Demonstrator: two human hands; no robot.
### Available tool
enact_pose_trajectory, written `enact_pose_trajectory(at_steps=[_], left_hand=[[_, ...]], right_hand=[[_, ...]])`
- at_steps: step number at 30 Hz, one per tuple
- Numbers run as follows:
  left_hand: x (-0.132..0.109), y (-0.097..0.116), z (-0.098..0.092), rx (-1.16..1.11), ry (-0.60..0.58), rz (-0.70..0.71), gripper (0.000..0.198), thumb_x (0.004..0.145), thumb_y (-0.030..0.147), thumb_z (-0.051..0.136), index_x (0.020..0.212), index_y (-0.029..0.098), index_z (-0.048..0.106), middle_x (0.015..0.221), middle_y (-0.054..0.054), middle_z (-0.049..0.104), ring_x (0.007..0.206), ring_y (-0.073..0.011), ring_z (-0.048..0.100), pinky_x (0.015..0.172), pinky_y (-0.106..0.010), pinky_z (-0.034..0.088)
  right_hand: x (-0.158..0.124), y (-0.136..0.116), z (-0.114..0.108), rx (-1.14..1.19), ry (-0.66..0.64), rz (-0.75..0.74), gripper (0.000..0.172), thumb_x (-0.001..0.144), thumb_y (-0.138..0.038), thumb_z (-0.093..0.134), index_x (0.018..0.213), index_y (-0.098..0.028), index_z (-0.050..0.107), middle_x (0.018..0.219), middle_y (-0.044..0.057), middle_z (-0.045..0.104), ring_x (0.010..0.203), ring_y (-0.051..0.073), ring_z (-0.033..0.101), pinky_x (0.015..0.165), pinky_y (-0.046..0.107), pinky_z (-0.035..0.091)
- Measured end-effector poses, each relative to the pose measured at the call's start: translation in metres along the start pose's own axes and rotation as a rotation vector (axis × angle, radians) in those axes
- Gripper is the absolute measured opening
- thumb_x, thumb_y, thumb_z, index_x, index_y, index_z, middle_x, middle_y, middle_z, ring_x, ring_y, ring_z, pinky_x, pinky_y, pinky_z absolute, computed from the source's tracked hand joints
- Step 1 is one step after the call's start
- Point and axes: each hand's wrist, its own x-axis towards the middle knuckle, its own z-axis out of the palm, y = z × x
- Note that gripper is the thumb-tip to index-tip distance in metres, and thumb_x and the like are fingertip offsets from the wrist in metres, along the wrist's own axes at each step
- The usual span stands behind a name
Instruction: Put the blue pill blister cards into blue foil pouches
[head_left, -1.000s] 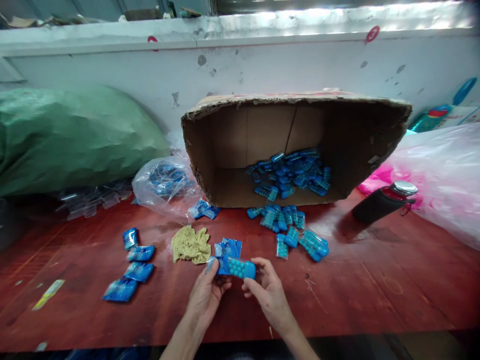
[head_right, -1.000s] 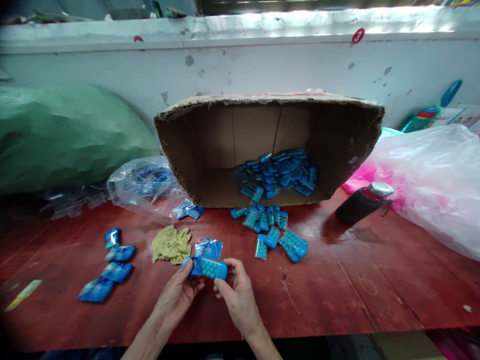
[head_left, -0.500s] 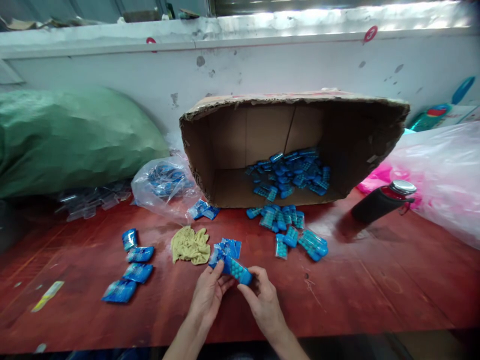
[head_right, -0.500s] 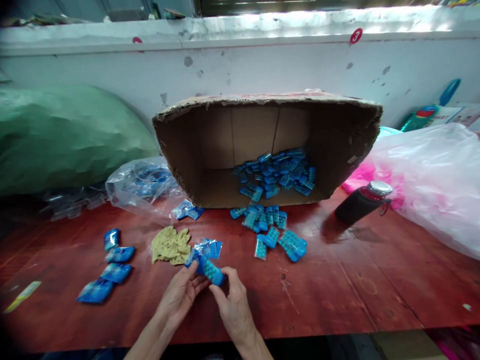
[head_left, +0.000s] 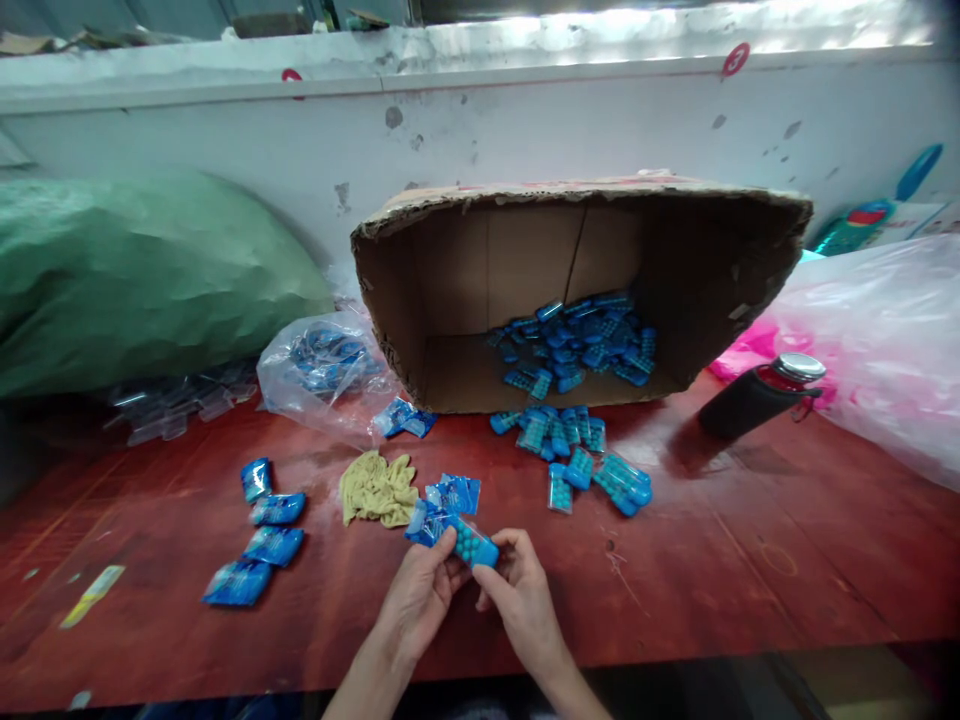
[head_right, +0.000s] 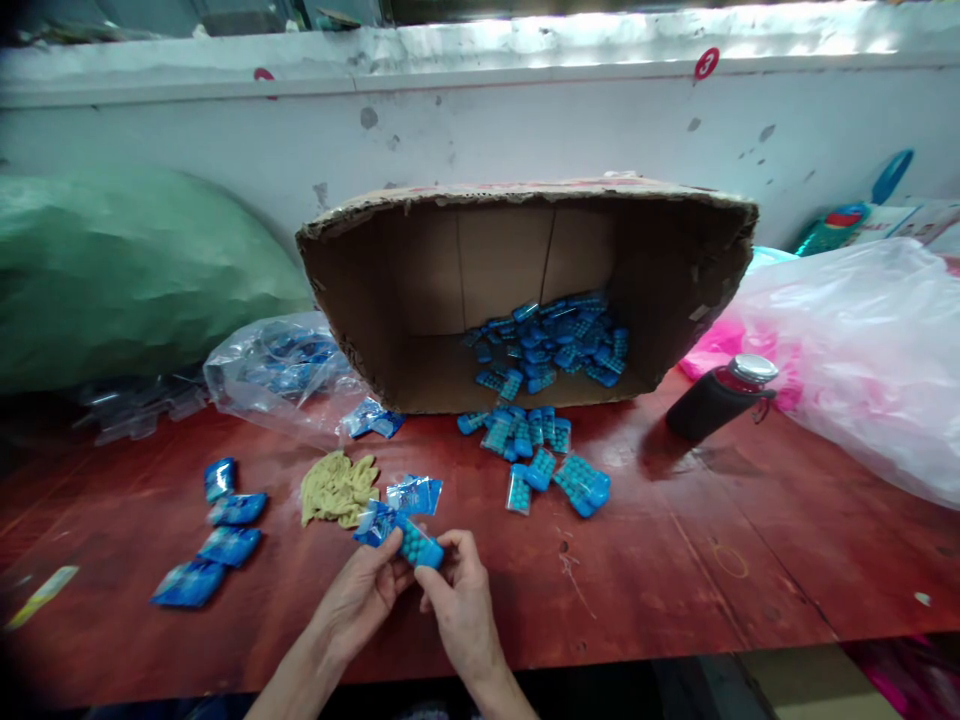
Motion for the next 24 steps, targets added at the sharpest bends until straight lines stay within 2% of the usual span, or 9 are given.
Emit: enact_pose_trajectory(at_steps=[5,9,12,14,16,18,20,24], left_hand=[[-0.004,-0.001,-0.001,0.007,-0.049,-0.034,0.015,0.071,0.018,0.061,0.084,0.013,0.059,0.083,-0.009,0.069,0.080,-0.0214,0.065,0.075,-0.034,0.050],[-0.004,-0.002,0.001,0.024,0.042,0.000,0.013,0.071,0.021,0.061,0.080,0.012,0.059,0.078,-0.009,0.069,0.081,-0.0215,0.065,0.074,-0.033,0.050],[-0.005,-0.003,0.000,0.020,0.050,0.026,0.013,0.068,0.019,0.064,0.077,0.011,0.059,0.076,-0.009,0.069,0.080,-0.0214,0.064,0.074,-0.032,0.049],[-0.006,-0.003,-0.001,0.028,0.040,0.025,0.014,0.065,0.019,0.066,0.075,0.012,0.059,0.073,-0.007,0.069,0.077,-0.0210,0.065,0.072,-0.032,0.049],[-0.009,-0.003,-0.004,0.072,0.007,-0.004,0.015,0.063,0.020,0.069,0.072,0.012,0.060,0.069,-0.007,0.069,0.072,-0.0207,0.065,0.069,-0.031,0.049],[-0.013,-0.002,-0.005,0.138,-0.048,-0.040,0.016,0.061,0.021,0.070,0.071,0.012,0.061,0.066,-0.007,0.068,0.067,-0.0205,0.064,0.066,-0.031,0.049],[-0.017,-0.002,-0.004,0.194,-0.098,-0.049,0.017,0.059,0.020,0.071,0.069,0.011,0.061,0.064,-0.008,0.067,0.064,-0.0199,0.063,0.062,-0.030,0.048],[-0.020,-0.004,0.000,0.221,-0.150,-0.022,0.027,0.053,0.020,0.075,0.077,0.013,0.063,0.065,-0.005,0.064,0.059,-0.0175,0.060,0.058,-0.028,0.046]], right_hand=[[0.004,0.001,-0.001,0.113,-0.014,0.052,0.024,0.069,-0.026,0.060,0.080,-0.021,0.039,0.062,-0.007,0.051,0.036,0.006,0.044,0.036,0.018,0.039],[-0.001,0.005,-0.001,-0.016,-0.003,-0.010,0.019,0.071,-0.022,0.058,0.082,-0.020,0.043,0.063,-0.006,0.052,0.046,0.007,0.048,0.042,0.018,0.040],[-0.006,0.005,-0.003,0.011,-0.004,0.043,0.017,0.072,-0.022,0.056,0.082,-0.021,0.043,0.060,-0.007,0.051,0.041,0.007,0.045,0.040,0.017,0.037],[-0.006,-0.001,-0.008,-0.037,-0.084,0.041,0.019,0.069,-0.021,0.059,0.083,-0.021,0.047,0.063,-0.006,0.053,0.044,0.007,0.047,0.043,0.018,0.038],[-0.001,-0.013,-0.017,-0.174,-0.186,-0.015,0.016,0.066,-0.020,0.063,0.079,-0.020,0.054,0.068,-0.004,0.056,0.055,0.010,0.050,0.051,0.019,0.040],[0.010,-0.028,-0.025,-0.291,-0.209,-0.053,0.005,0.072,-0.024,0.057,0.071,-0.019,0.058,0.067,-0.003,0.055,0.061,0.011,0.050,0.056,0.020,0.040],[0.024,-0.040,-0.027,-0.294,-0.220,-0.037,0.014,0.078,-0.025,0.049,0.072,-0.018,0.059,0.063,-0.004,0.053,0.058,0.010,0.047,0.055,0.020,0.039],[0.046,-0.049,-0.016,-0.270,-0.341,-0.001,0.015,0.073,-0.023,0.054,0.061,-0.015,0.058,0.055,-0.005,0.051,0.052,0.008,0.044,0.050,0.018,0.035]])
